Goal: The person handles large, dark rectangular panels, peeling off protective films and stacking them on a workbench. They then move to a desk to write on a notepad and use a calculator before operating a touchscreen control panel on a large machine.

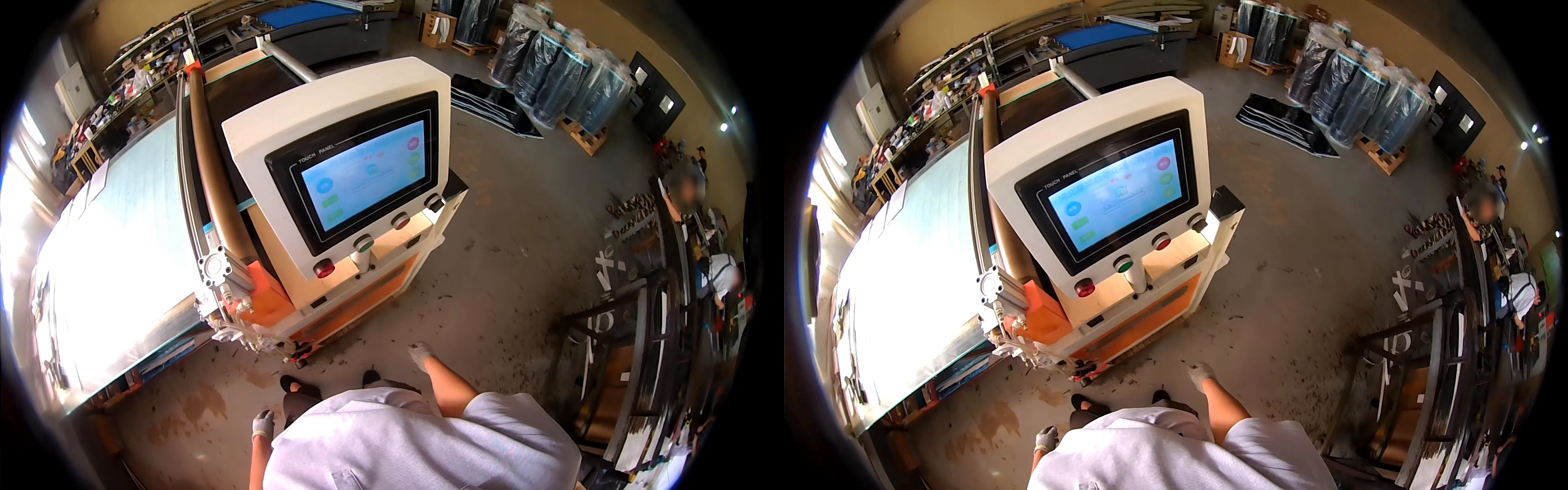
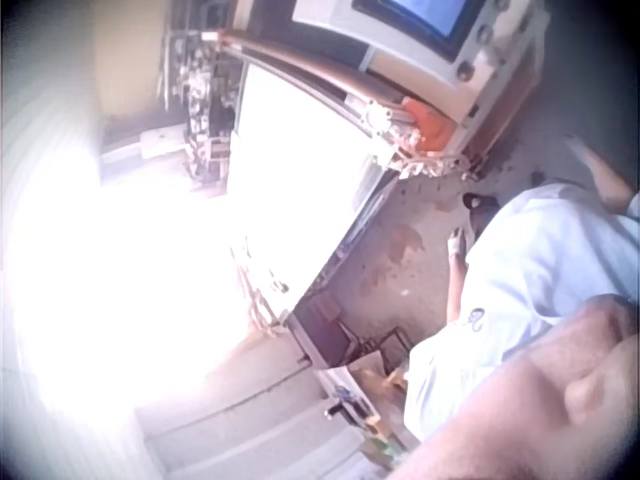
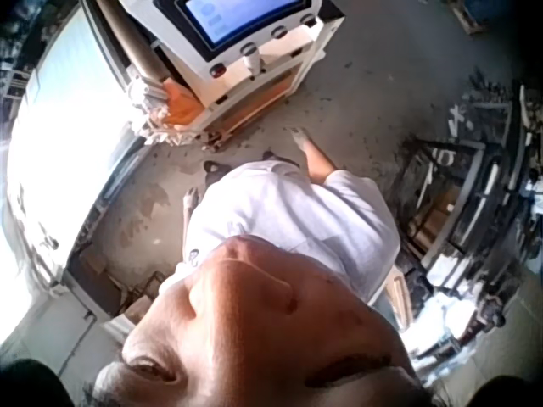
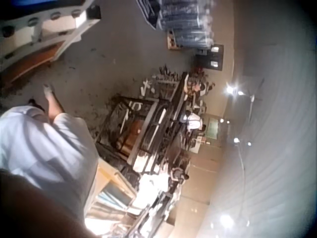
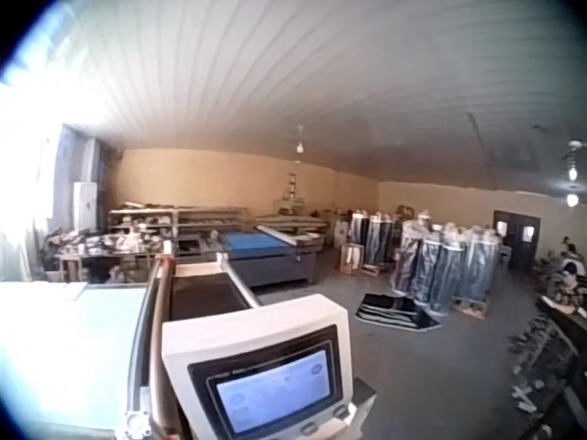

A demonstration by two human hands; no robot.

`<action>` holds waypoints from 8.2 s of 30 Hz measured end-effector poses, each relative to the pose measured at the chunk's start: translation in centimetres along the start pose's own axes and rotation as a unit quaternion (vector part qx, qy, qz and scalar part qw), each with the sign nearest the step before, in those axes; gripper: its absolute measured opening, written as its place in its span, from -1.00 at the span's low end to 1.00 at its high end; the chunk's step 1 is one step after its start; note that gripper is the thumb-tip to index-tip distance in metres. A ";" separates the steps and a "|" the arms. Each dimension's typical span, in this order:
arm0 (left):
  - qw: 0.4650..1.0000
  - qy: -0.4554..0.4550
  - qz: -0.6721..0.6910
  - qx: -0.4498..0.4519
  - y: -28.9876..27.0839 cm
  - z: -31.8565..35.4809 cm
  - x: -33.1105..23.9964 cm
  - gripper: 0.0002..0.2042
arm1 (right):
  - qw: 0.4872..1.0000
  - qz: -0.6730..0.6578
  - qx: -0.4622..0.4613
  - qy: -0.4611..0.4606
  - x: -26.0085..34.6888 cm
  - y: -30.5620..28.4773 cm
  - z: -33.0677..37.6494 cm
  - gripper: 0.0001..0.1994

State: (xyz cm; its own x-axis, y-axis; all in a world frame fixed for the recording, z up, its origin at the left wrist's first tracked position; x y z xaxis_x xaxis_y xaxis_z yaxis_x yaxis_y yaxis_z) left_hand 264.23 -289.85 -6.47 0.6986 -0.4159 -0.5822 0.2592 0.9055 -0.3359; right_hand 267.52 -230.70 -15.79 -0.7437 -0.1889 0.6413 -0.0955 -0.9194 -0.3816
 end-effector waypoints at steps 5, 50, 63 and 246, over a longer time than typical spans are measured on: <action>0.998 -0.034 -0.046 0.004 -1.1 1.7 2.2 -0.69 | 0.994 0.107 0.018 0.035 -6.4 0.8 -1.8 -0.84; 0.948 0.005 -0.274 0.163 2.7 -3.1 -5.2 -0.63 | 0.913 -0.392 -0.067 0.094 -7.3 -5.2 13.0 -0.88; 0.748 0.246 -0.556 0.265 23.3 -9.5 -16.3 -0.76 | 0.818 -0.416 -0.173 0.357 -23.4 -18.4 26.0 -0.69; 0.863 -0.359 0.326 -0.142 114.9 -145.5 -267.3 -0.70 | 0.676 0.647 0.159 -0.317 211.1 -150.4 -256.8 -0.48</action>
State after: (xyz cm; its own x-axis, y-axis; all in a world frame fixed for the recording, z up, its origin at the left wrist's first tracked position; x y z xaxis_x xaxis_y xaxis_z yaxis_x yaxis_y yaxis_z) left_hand 10.23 -86.83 2.86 0.8938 0.4252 -0.1423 -0.4477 0.8282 -0.3371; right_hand -45.05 -43.68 6.02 0.3724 -0.9223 0.1028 0.5844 0.1470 -0.7980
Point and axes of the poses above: each hand's wrist, its own z-axis away from the middle knuckle, its own y-axis out of the palm, x = y × z, the point moved 4 cm from there along -z, towards the middle knuckle, and after that the axes turned 7 degrees about x, right-handed, at the moved point
